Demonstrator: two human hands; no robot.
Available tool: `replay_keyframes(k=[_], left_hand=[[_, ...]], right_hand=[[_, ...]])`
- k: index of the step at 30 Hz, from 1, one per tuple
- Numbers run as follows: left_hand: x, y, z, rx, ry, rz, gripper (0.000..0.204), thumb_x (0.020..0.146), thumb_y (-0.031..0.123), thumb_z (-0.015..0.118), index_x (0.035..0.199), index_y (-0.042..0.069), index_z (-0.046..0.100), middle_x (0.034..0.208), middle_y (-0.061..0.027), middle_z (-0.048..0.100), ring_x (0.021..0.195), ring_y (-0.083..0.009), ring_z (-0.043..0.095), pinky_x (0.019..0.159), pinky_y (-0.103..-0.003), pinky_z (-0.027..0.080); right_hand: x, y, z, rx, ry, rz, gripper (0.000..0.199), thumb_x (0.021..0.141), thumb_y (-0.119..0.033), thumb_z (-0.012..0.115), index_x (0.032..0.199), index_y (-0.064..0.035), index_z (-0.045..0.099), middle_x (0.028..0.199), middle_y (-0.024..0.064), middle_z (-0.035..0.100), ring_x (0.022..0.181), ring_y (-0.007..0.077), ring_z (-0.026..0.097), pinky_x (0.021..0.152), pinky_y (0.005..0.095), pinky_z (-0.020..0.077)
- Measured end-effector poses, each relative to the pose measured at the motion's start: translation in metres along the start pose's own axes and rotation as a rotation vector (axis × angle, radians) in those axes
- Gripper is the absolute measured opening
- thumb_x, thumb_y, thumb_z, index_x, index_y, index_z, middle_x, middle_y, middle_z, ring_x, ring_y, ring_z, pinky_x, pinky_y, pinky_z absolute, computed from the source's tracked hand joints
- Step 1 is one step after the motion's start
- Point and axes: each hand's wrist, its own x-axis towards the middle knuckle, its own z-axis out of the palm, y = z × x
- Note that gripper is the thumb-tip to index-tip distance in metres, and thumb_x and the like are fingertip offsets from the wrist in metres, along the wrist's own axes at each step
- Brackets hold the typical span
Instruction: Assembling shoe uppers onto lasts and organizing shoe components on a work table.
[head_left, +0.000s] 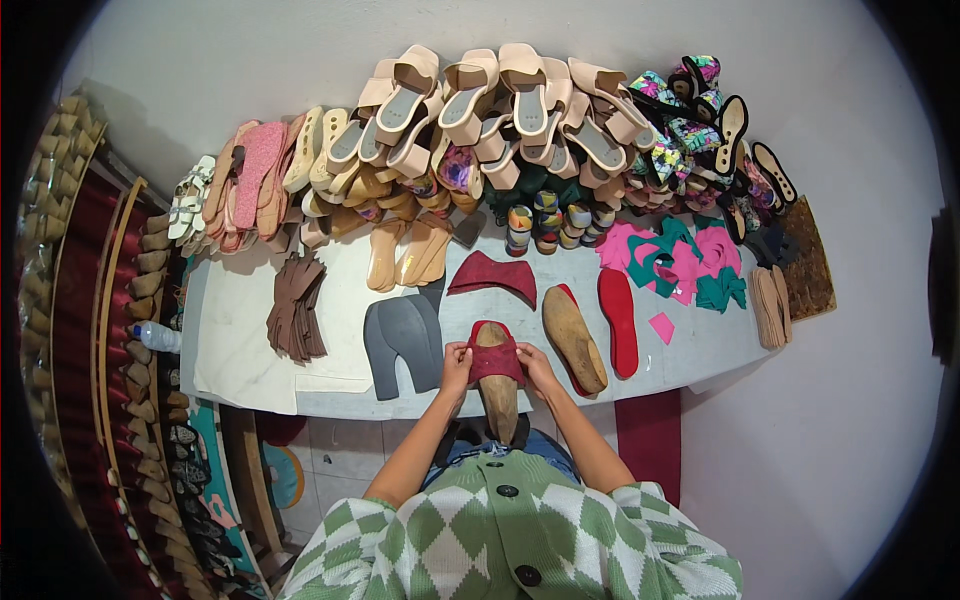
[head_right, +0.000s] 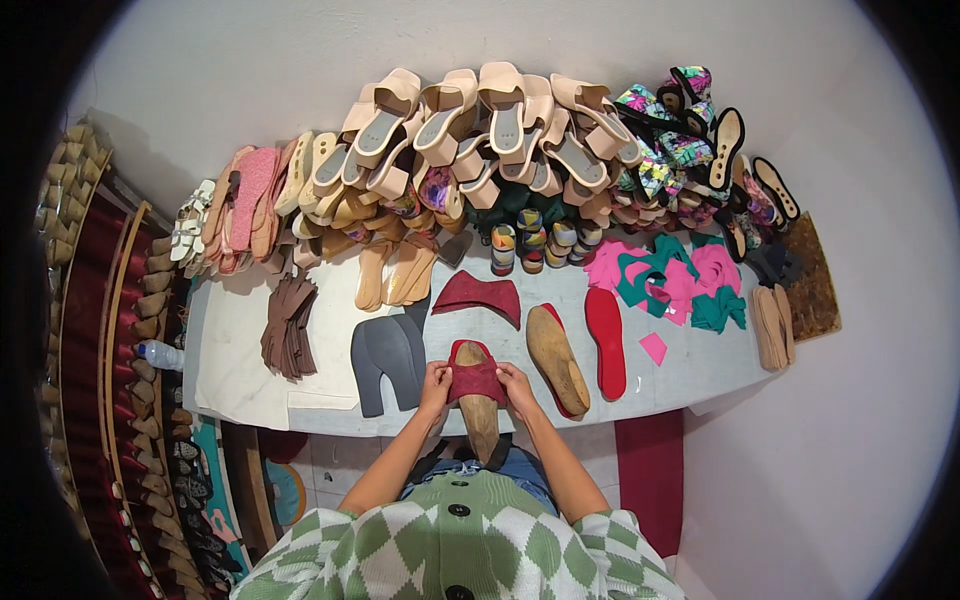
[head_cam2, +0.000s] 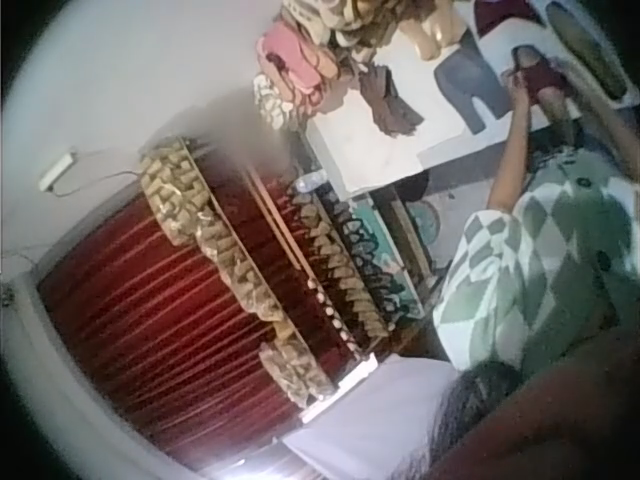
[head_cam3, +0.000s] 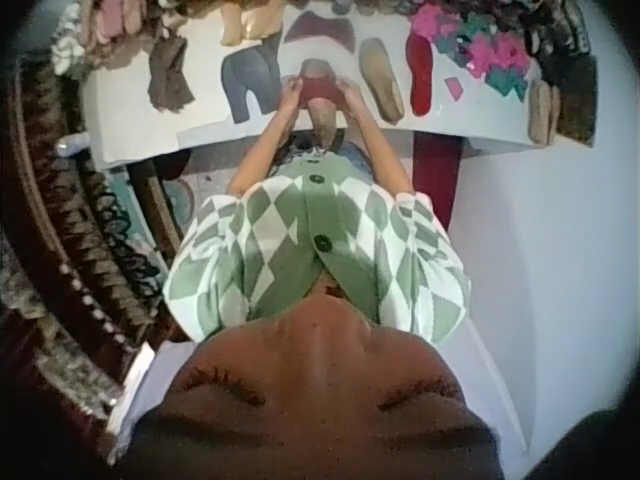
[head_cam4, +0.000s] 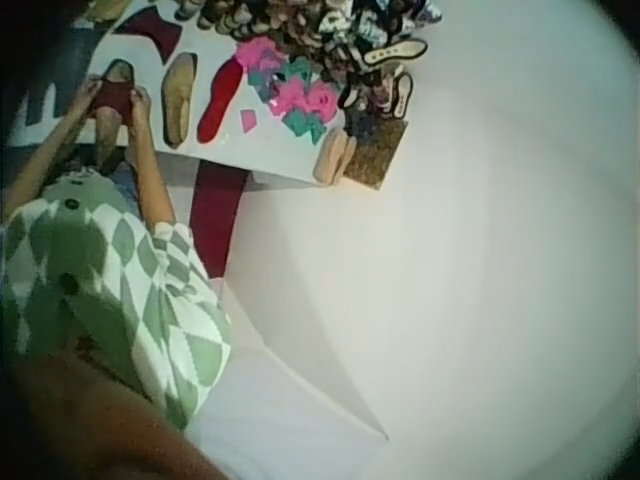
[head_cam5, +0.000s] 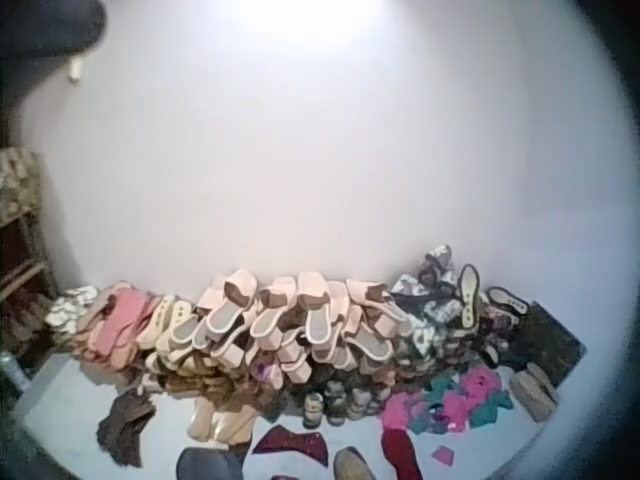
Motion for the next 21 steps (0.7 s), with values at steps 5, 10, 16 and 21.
replay_keyframes(k=[5, 10, 16, 21], left_hand=[[-0.001, 0.005, 0.007, -0.165, -0.006, -0.091, 0.017, 0.093, 0.012, 0.044, 0.108, 0.004, 0.042, 0.098, -0.0072, 0.056, 0.090, -0.0128, 0.053, 0.080, -0.025, 0.044], [0.003, -0.007, 0.002, -0.245, -0.021, -0.139, 0.022, 0.094, 0.014, 0.042, 0.112, 0.003, 0.040, 0.104, -0.0097, 0.055, 0.095, -0.0168, 0.055, 0.085, -0.030, 0.045], [0.007, -0.007, 0.011, -0.352, -0.020, -0.201, 0.021, 0.094, 0.015, 0.041, 0.111, 0.003, 0.041, 0.103, -0.0096, 0.055, 0.094, -0.0172, 0.055, 0.086, -0.030, 0.045], [0.010, 0.002, 0.026, -0.297, -0.014, -0.182, 0.020, 0.095, 0.016, 0.041, 0.110, 0.003, 0.041, 0.103, -0.0084, 0.055, 0.094, -0.0160, 0.054, 0.084, -0.029, 0.046]], right_hand=[[0.001, 0.002, 0.003, 0.020, 0.036, 0.002, 0.024, 0.092, -0.012, 0.043, 0.111, -0.0012, 0.051, 0.096, 0.0076, 0.059, 0.086, 0.0136, 0.057, 0.077, 0.0261, 0.0451], [-0.002, 0.004, 0.005, 0.100, 0.052, 0.000, 0.025, 0.092, -0.012, 0.042, 0.113, -0.0004, 0.051, 0.099, 0.0088, 0.059, 0.089, 0.0146, 0.057, 0.080, 0.0270, 0.0448], [-0.002, 0.010, 0.006, 0.224, 0.066, -0.019, 0.027, 0.091, -0.008, 0.036, 0.113, 0.0022, 0.049, 0.106, 0.0108, 0.058, 0.096, 0.0177, 0.056, 0.087, 0.0298, 0.0439], [-0.003, 0.008, 0.005, 0.322, 0.092, -0.067, 0.029, 0.090, -0.004, 0.033, 0.114, 0.0020, 0.048, 0.108, 0.0108, 0.057, 0.098, 0.0183, 0.056, 0.090, 0.0310, 0.0429]])
